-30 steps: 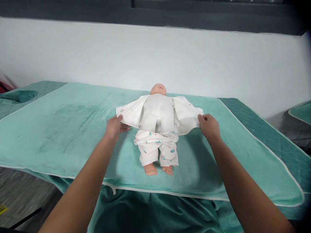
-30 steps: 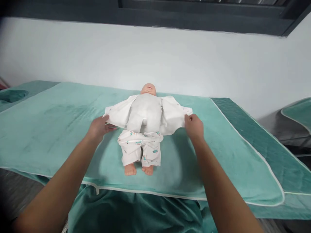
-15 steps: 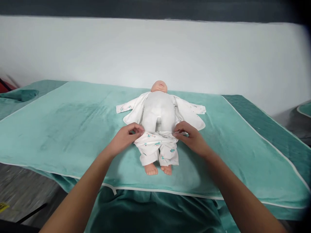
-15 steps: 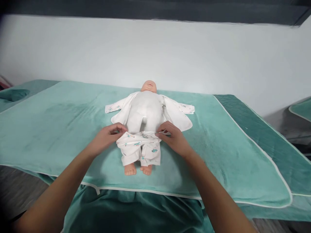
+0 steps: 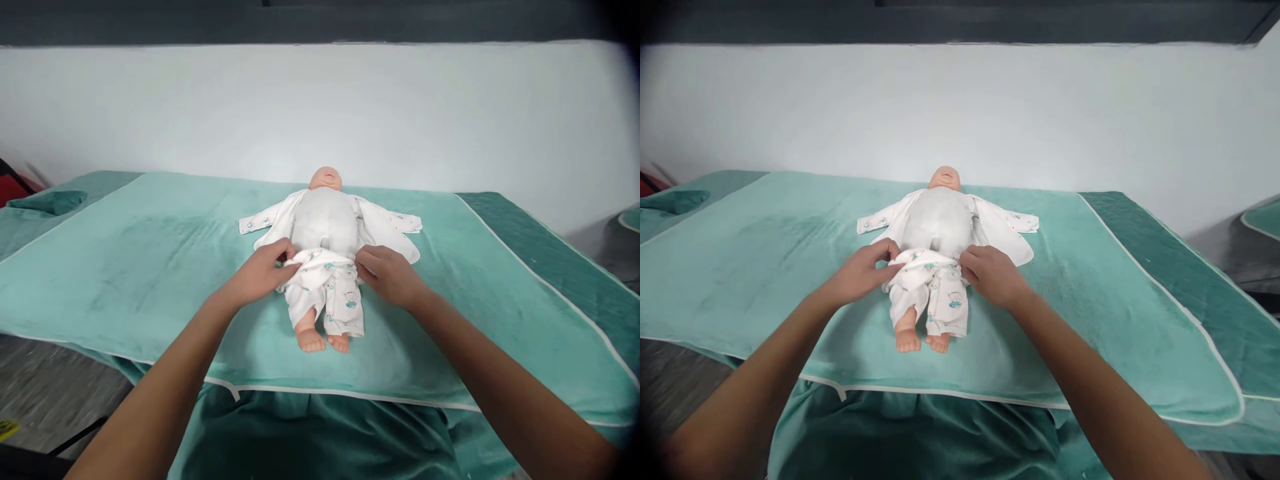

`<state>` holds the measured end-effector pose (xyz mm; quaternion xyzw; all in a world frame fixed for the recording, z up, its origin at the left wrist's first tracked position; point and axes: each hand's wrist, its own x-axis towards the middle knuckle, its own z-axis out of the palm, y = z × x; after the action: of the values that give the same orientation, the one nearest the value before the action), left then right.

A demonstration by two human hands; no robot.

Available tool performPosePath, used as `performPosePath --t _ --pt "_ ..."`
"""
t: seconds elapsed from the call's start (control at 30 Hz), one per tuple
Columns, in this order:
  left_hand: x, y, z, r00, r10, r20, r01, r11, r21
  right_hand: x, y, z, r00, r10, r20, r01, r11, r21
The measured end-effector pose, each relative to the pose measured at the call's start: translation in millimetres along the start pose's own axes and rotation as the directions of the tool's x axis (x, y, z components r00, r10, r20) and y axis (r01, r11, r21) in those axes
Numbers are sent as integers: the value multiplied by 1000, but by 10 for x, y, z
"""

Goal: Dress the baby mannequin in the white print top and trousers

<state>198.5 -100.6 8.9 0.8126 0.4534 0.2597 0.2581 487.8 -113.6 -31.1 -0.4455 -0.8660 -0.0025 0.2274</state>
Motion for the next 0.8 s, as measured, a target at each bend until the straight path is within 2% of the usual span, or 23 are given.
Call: performPosePath --t 0.1,0.17,0.23,0.33,0.4,0.43,0.5,0.57,0.63,0.7,0.8 --pt "121 -65 92 983 24 -182 -3 993 117 8 8 98 986 117 -120 -119 993 -11" --pt "160 -118 144 962 30 -271 18 985 174 -4 48 191 957 235 -169 -216 969 123" --pt "158 -165 176 954 -25 -299 69 988 135 -28 101 281 928 339 -156 -276 904 326" --pt "93 -218 203 961 -158 -228 136 985 -111 -69 153 365 902 426 -71 -301 739 603" --pt "29 -238 219 957 -233 -173 170 934 -314 -85 160 382 887 461 -20 -307 624 718" --pt "-3 -241 226 951 -270 -151 191 897 -398 -89 158 384 882 472 1 -314 585 748" --pt "-60 -226 233 940 -332 -84 255 843 -474 -92 153 385 875 483 28 -336 565 754" --pt "-97 -174 220 943 -333 -13 298 859 -416 -94 156 385 877 478 45 -355 583 730" --pt "-107 -90 184 963 -266 32 265 927 -264 -104 168 375 892 447 69 -350 587 730" --pt "-92 8 137 987 -153 56 158 982 -102 -124 181 342 916 385 115 -336 575 746" --pt "-53 125 93 996 21 85 -29 995 94 -168 181 265 940 288 181 -320 566 760"
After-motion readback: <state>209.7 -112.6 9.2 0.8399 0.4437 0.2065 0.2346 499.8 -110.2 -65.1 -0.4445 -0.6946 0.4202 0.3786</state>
